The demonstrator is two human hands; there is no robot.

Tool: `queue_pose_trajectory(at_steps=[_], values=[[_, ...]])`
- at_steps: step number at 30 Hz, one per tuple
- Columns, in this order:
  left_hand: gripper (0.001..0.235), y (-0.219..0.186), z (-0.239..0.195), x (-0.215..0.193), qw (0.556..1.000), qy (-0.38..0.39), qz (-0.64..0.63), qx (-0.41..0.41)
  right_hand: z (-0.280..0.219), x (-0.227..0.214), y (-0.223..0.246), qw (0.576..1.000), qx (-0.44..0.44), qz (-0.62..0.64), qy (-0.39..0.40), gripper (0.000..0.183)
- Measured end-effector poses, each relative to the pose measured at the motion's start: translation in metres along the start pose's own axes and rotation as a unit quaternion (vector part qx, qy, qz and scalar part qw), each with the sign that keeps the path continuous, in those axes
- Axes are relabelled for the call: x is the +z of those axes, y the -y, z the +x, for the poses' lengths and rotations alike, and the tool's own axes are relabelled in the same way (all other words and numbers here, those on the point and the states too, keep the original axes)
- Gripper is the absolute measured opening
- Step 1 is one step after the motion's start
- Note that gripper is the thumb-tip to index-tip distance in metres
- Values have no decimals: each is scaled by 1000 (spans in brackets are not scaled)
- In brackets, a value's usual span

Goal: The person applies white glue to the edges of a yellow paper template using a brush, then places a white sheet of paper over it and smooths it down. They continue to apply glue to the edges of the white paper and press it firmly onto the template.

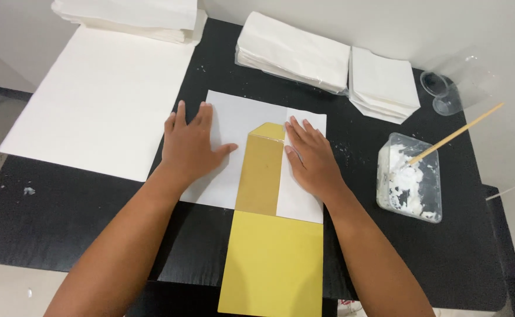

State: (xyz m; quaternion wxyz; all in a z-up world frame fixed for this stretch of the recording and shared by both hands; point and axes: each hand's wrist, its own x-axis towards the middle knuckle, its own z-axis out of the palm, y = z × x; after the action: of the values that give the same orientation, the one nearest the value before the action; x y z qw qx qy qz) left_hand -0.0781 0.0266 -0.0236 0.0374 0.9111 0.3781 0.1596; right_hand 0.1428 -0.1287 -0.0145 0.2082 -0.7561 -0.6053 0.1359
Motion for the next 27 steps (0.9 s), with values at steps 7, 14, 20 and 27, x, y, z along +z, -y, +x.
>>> queue_pose_trajectory(at_steps=[7, 14, 20, 27], values=[[69, -8, 1, -4, 982, 144, -121, -26, 0, -4, 3, 1000, 14, 6, 13, 56], [79, -26, -5, -64, 944, 60, -322, -44, -1, -5, 7, 999, 29, -7, 20, 56], [102, 1, 0, -51, 927, 127, -304, -178, 1, -6, 8, 998, 46, -25, 42, 57], [42, -35, 13, -54, 895, 140, -398, -143, 1, -4, 0, 998, 31, -39, 34, 57]])
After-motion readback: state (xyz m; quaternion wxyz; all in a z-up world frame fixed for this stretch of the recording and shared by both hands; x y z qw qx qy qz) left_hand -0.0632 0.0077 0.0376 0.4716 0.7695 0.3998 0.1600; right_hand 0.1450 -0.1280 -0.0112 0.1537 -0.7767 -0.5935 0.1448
